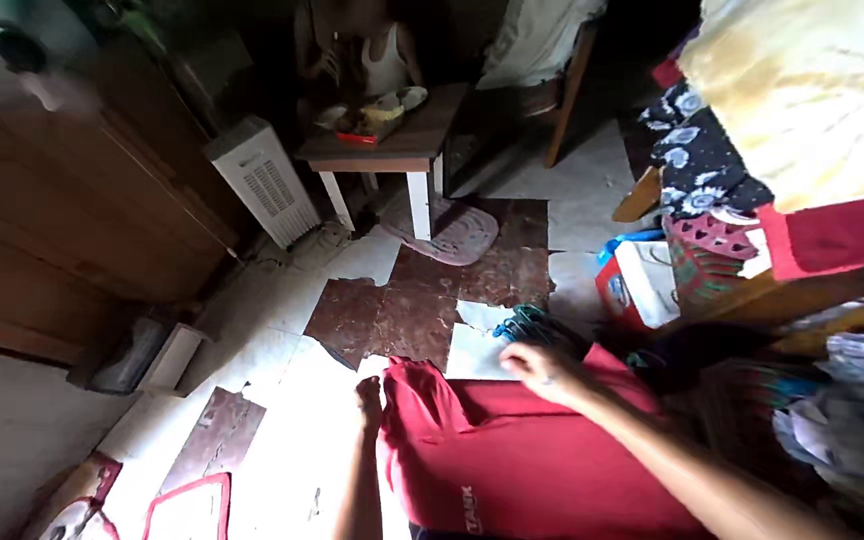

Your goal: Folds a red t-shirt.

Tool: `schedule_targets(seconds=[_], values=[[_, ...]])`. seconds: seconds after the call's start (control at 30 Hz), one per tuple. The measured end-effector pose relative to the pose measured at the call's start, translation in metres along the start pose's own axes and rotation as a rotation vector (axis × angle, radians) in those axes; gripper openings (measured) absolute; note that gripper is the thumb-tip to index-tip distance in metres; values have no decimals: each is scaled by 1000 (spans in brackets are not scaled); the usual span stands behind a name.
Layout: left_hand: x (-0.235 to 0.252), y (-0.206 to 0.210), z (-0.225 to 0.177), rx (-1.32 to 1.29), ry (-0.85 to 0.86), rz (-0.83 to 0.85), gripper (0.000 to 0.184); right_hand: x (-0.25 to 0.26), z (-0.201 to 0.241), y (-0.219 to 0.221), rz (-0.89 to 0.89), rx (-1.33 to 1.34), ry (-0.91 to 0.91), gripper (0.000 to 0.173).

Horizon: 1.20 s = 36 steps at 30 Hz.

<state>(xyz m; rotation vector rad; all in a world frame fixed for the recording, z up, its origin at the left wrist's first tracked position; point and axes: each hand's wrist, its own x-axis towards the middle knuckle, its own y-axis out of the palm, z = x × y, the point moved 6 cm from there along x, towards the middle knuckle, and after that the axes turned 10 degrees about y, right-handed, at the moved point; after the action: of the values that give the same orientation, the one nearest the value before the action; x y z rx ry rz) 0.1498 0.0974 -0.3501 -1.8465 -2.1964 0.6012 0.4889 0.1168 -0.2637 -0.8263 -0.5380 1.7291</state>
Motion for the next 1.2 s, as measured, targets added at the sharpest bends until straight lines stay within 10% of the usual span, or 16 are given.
schedule_targets(seconds=[0.23,0.53,0.83,1.03,1.2], values=[[46,32,-28,-224,103,219,34,86,51,118,455,175,59,48],[24,23,-129,-152,608,657,32,64,109,38,361,337,-373,23],[46,-22,-156,1069,462,840,63,20,115,27,234,79,-455,33],[63,-45,-181,756,515,669,54,37,89,29,60,184,-278,38],[81,-33,-117,534,352,407,55,64,59,59,194,579,151,22]])
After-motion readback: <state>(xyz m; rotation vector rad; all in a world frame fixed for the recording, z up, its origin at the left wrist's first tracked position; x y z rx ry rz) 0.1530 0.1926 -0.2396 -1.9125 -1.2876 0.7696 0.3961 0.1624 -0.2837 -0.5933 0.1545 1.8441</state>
